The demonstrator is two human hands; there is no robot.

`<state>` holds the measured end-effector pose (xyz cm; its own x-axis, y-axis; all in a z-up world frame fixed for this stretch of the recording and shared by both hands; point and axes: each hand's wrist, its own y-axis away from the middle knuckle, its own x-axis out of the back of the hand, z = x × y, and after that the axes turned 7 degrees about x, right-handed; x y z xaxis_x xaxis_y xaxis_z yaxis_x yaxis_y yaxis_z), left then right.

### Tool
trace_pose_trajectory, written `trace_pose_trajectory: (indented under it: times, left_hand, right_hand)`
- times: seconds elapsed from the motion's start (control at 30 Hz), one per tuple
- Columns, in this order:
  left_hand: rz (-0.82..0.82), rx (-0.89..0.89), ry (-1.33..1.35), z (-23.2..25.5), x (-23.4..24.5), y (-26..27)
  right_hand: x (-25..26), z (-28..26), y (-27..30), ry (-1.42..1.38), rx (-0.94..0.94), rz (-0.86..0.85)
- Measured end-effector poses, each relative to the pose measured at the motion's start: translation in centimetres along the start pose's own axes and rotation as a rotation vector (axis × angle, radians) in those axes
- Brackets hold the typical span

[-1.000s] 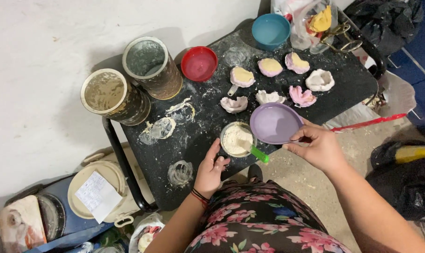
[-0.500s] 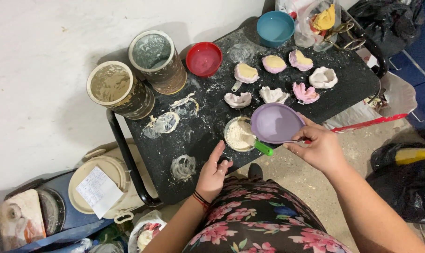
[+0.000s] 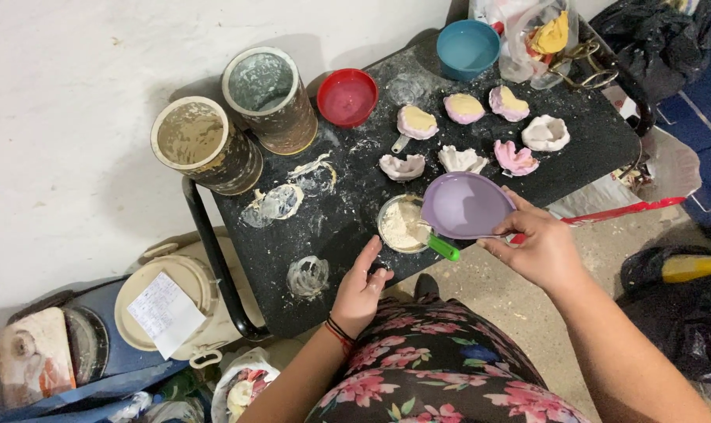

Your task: Filling dental impressions with mixed dental stone using a spatula at a laboratory bench

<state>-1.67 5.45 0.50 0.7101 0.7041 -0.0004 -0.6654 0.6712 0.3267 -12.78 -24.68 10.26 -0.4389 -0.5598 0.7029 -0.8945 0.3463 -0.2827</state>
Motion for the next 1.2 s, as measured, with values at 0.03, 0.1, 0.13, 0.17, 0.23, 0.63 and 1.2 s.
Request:
trace_pose_trajectory:
  times: [0.03, 0.1, 0.13, 0.17, 0.23, 0.63, 1.2]
  left_hand:
    - [0.001, 0.000, 0.000, 0.6, 0.0, 0.3]
    - [0.006, 0.029, -0.016, 1.7, 0.0, 0.9]
    - [0.007, 0.029, -0.015, 1.9, 0.0, 0.9]
    - [0.004, 0.030, -0.005, 2.0, -0.1, 0.9]
    - [0.001, 0.031, 0.005, 2.1, -0.1, 0.9]
    - [0.038, 0.002, -0.019, 2.0, -0.1, 0.7]
    - [0.377, 0.125, 0.107, 0.7, 0.4, 1.9]
  right_hand:
    - [-0.1, 0.1, 0.1, 0.000, 0.000, -0.001]
    - [-0.3, 0.3, 0.3, 0.007, -0.011, 0.029]
    - [-0.3, 0.5, 0.3, 0.007, -0.010, 0.029]
    - [-0.3, 0.8, 0.4, 0.016, -0.015, 0.025]
    - [-0.2, 0.8, 0.4, 0.025, -0.019, 0.022]
    - [0.5, 0.0, -0.6, -0.022, 0.002, 0.021]
    - [-6.7, 8.5, -21.0, -0.145, -0.250, -0.059]
